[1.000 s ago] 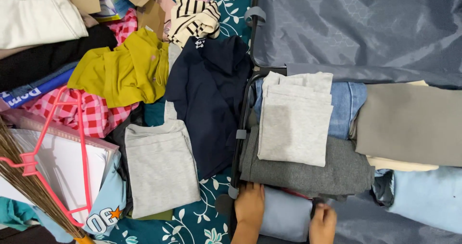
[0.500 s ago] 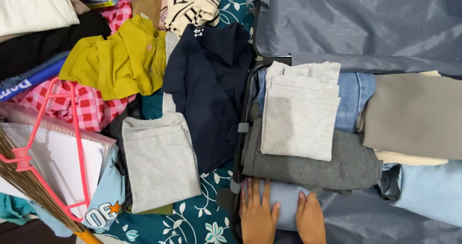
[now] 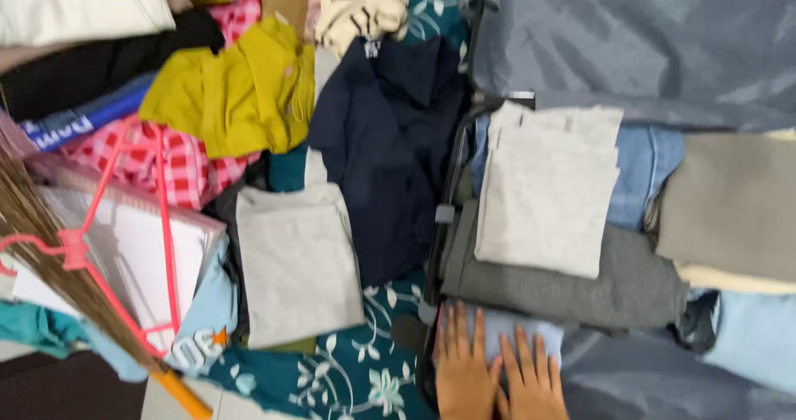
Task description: Folding various articles of clothing and packing them into an open suitcase on a bed.
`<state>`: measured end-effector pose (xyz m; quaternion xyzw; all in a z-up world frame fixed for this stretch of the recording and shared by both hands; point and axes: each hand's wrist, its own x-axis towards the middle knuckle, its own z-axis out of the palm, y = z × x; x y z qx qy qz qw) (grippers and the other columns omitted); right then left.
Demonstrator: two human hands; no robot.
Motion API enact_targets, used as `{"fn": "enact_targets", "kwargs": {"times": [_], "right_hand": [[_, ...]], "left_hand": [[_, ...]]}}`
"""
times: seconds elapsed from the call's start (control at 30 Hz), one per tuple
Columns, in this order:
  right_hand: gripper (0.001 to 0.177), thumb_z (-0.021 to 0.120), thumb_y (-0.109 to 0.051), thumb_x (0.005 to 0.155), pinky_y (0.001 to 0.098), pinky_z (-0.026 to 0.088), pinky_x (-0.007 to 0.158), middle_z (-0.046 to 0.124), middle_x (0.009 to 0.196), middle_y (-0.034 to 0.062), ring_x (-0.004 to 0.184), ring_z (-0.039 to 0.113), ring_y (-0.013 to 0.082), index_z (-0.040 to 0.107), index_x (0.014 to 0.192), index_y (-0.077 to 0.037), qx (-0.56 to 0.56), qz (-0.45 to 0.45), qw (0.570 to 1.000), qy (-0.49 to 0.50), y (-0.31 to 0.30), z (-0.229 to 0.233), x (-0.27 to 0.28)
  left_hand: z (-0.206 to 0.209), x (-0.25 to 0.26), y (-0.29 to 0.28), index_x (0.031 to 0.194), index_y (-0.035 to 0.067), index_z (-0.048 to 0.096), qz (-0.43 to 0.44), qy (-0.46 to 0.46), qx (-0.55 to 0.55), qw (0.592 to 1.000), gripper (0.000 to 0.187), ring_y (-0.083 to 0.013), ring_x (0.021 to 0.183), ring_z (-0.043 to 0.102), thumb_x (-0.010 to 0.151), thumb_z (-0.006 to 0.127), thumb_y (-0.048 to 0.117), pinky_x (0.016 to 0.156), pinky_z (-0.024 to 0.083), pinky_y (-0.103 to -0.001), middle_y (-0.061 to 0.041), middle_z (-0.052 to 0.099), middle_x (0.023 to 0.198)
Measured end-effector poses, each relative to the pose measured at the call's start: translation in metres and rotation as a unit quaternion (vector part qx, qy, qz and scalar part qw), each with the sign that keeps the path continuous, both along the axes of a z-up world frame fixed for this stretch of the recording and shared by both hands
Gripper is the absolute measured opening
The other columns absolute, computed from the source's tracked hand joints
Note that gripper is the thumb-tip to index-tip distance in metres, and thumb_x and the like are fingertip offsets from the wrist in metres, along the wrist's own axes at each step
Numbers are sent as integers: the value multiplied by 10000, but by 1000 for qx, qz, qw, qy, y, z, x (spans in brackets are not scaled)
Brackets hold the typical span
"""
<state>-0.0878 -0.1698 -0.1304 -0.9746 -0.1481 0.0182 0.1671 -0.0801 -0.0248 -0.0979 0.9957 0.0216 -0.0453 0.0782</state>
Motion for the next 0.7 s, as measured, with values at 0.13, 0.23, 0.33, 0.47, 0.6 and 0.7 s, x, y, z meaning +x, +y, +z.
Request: {"fn": "enact_targets", "kwargs": {"times": [0.13,0.23,0.33,0.47,0.6,0.7], "right_hand": [[808,555,-419,765,641,237,1131,310,1579,207,1446,279,470,372,1503,-147,-59,48,997,25,21,31,17],[720,504,-374,838,655,206,1165,292,1604,207,1463,265,476,370,1511,-157,-120,45,991,40,30,28,22],[709,480,-383,883,661,186,1179,264,1635,197,1466,253,474,352,1550,-177,-189,51,977,83,31,24,26],[807,532,-431,829,683,169,1139,229,1610,217,1436,214,498,299,1542,-135,-143,70,985,67,30,23,26],[865,533,-489,855,690,127,1138,147,1630,208,1471,123,430,200,1564,-122,-178,95,968,150,36,86,53],[832,511,-464,915,641,124,1164,139,1669,137,1520,107,336,187,1611,-146,-184,144,953,194,28,82,41]], "left_hand": [[10,13,9,1601,106,170,22,163,-104,981,912,-424,1518,53,902,592,513,1202,63,-504,-269,81,1642],[-5,8,8,1614,139,133,32,205,-98,973,888,-427,1523,8,934,556,524,1205,39,-513,-251,27,1654],[-8,18,6,1623,164,97,36,246,-88,964,885,-421,1530,-12,949,536,533,1210,38,-512,-235,-11,1663],[12,31,14,1630,171,66,50,285,-122,950,911,-407,1542,2,951,550,536,1222,76,-509,-224,-15,1680],[34,37,25,1617,62,43,55,270,-179,944,977,-385,1552,-1,937,585,506,1237,85,-473,-235,-3,1673],[33,19,31,1624,28,128,57,199,-203,957,875,-373,1573,74,995,555,462,1254,123,-460,-235,85,1695]]}}
